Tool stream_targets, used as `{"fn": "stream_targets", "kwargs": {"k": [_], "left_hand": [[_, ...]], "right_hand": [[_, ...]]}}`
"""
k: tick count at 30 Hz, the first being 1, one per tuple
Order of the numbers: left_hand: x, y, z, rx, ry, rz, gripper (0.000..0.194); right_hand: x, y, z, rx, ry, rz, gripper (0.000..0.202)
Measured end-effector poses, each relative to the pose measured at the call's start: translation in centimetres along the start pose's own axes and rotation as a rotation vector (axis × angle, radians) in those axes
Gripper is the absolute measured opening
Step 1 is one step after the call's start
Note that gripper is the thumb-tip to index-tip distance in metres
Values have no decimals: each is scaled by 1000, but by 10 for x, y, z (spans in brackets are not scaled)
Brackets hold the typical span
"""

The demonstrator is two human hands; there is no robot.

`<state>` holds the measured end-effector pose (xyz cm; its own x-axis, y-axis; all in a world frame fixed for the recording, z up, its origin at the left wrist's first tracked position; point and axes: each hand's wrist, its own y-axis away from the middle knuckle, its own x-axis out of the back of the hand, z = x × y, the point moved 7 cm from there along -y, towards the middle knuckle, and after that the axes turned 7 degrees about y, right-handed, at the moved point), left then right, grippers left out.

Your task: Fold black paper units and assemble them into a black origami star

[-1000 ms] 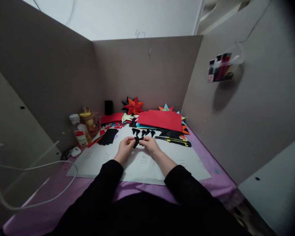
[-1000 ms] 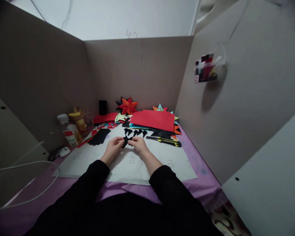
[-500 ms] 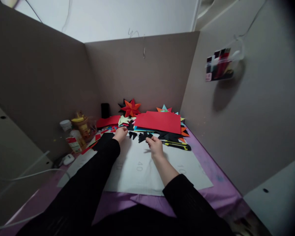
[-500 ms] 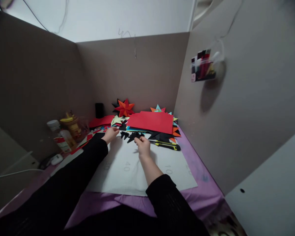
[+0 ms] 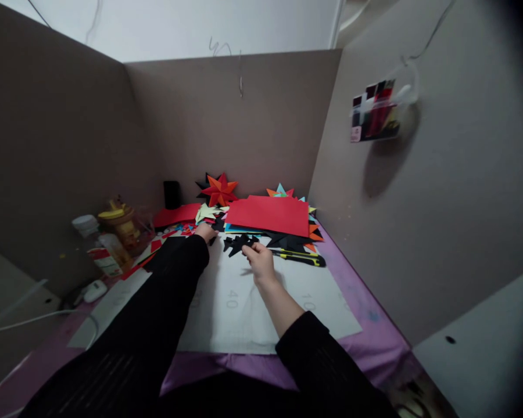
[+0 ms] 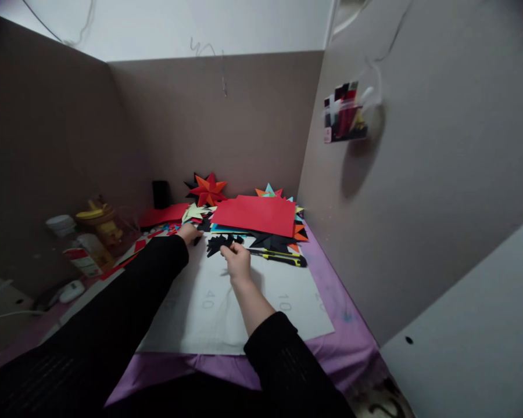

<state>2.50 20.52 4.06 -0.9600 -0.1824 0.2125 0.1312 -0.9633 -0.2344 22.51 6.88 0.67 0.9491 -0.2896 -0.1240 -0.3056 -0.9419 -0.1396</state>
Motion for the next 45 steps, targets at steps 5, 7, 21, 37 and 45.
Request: {"fn": "stream_targets", "kwargs": {"k": [5, 7, 21, 37, 45], "left_hand": [[24, 38, 9, 75, 23, -6, 33], [19, 66, 12, 83, 170, -118, 27], [11, 158, -5, 109, 393, -126, 31], [14, 161, -4, 59, 356, -123, 27], [14, 160, -3, 57, 379, -119, 24]], "right_hand": [[-3, 0, -2, 49, 102, -10, 26], [-4, 1, -6, 106, 174, -2, 27], [-19, 27, -20, 307, 350, -124, 22], [-18, 31, -26, 318, 328, -132, 24], [-26, 32, -22, 321, 330, -220, 21]]}}
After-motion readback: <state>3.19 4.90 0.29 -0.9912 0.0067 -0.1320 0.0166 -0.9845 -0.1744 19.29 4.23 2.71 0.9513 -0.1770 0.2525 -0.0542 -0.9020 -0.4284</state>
